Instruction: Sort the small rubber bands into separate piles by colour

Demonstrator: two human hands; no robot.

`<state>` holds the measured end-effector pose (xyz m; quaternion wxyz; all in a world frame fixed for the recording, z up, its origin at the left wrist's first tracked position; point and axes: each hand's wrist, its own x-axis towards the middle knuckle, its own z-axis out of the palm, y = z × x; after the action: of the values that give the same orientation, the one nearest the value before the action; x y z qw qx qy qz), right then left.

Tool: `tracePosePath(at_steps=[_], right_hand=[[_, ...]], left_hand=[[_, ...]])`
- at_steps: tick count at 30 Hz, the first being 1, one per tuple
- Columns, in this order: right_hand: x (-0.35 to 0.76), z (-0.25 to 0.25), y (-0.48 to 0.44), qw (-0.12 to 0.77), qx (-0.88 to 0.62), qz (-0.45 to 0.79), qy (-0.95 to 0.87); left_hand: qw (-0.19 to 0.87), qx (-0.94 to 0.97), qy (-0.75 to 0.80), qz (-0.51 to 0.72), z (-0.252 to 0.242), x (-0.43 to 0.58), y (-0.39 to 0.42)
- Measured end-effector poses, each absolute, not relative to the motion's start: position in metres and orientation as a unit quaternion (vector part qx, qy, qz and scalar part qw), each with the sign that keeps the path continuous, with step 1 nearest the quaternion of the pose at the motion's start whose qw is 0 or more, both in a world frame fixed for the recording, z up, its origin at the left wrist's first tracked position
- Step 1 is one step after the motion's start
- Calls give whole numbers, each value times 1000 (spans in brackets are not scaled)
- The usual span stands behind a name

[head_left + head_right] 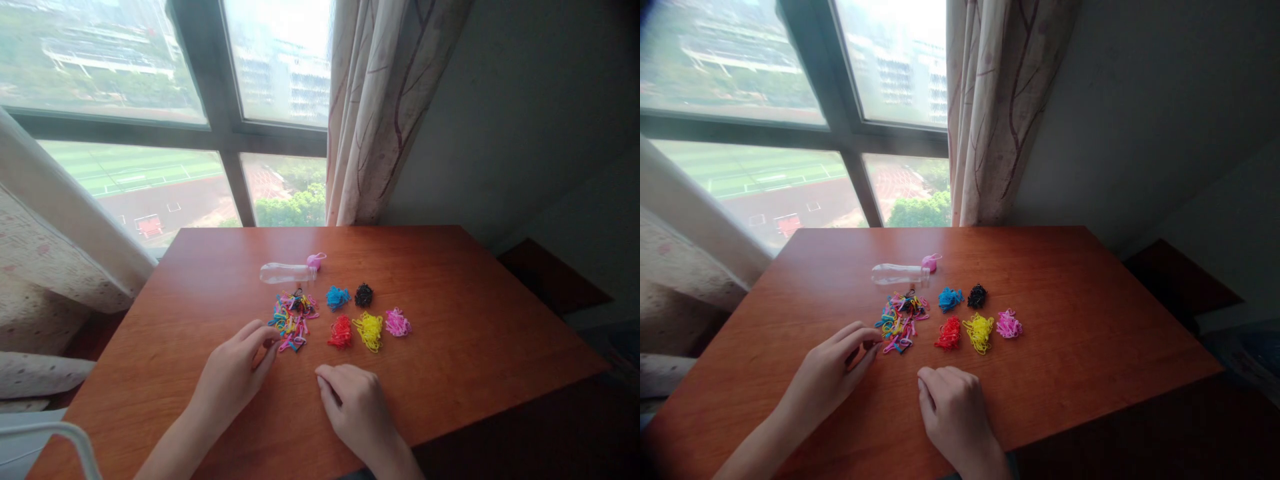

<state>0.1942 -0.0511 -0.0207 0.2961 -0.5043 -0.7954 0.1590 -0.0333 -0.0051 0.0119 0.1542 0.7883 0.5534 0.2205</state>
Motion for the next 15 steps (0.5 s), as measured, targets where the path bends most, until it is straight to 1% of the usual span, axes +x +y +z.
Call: tracePosePath(at_steps=[3, 8, 11, 15], right_hand=[[194, -21, -52, 293, -503, 161, -797], [194, -23, -53, 295, -504, 161, -796], [195, -24, -54, 297, -505, 166, -793], [195, -23, -55, 296, -506, 180, -790]], left_hand=[[174, 823, 498, 209, 22, -10, 2], [127, 883, 438, 116, 37, 33, 23], [118, 912, 388, 62, 37, 45, 34], [114, 917, 378, 52, 29, 46, 41]])
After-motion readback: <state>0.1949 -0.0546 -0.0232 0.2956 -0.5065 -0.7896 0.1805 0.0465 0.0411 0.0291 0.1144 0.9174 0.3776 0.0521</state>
